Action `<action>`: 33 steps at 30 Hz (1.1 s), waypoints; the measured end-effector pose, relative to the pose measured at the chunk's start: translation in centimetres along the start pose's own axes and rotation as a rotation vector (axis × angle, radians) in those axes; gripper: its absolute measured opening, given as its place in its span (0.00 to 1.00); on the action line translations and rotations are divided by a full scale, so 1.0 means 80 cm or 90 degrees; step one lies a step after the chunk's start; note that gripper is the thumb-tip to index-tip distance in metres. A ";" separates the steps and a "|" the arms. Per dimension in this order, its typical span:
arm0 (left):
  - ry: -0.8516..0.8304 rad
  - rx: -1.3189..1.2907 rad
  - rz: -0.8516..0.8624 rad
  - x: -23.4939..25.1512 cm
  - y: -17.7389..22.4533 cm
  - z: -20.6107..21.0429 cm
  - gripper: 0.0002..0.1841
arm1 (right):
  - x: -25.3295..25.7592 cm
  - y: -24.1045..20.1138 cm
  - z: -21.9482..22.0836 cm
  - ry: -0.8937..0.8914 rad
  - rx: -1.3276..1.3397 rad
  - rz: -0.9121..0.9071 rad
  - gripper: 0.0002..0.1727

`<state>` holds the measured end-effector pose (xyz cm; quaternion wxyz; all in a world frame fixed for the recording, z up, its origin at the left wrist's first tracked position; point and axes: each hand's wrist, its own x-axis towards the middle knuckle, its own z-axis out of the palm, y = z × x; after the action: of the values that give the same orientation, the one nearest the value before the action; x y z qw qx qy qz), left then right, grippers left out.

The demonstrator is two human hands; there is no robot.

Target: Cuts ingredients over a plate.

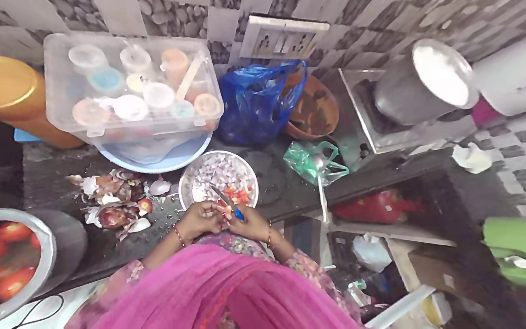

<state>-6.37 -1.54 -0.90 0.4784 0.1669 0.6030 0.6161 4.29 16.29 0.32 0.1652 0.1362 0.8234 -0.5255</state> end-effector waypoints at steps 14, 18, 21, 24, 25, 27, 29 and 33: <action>-0.143 -0.242 -0.044 -0.001 -0.009 0.000 0.11 | -0.002 0.005 0.003 -0.004 -0.013 -0.165 0.20; -0.165 -0.263 -0.016 -0.001 -0.012 0.000 0.11 | -0.004 0.005 0.011 0.040 -0.020 -0.166 0.19; -0.189 -0.296 0.008 0.002 -0.021 0.000 0.11 | -0.006 0.001 0.012 0.051 -0.027 -0.158 0.20; -0.197 -0.316 0.021 0.004 -0.026 0.001 0.09 | -0.004 0.010 0.018 0.066 -0.013 -0.159 0.21; -0.195 -0.313 0.020 0.004 -0.027 0.001 0.09 | -0.003 0.012 0.020 0.070 -0.009 -0.156 0.22; -0.176 -0.297 0.010 0.004 -0.025 0.003 0.10 | -0.004 0.012 0.022 0.078 -0.003 -0.152 0.22; -0.148 -0.286 0.004 0.002 -0.019 0.007 0.11 | -0.006 0.009 0.022 0.087 0.006 -0.147 0.21; 0.004 -0.238 -0.005 0.003 -0.007 0.014 0.11 | -0.007 0.005 0.019 0.064 0.045 -0.105 0.19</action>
<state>-5.40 -0.79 -1.29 0.5019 0.0711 0.4803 0.7158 5.15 15.08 -0.38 0.0753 0.0998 0.8200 -0.5585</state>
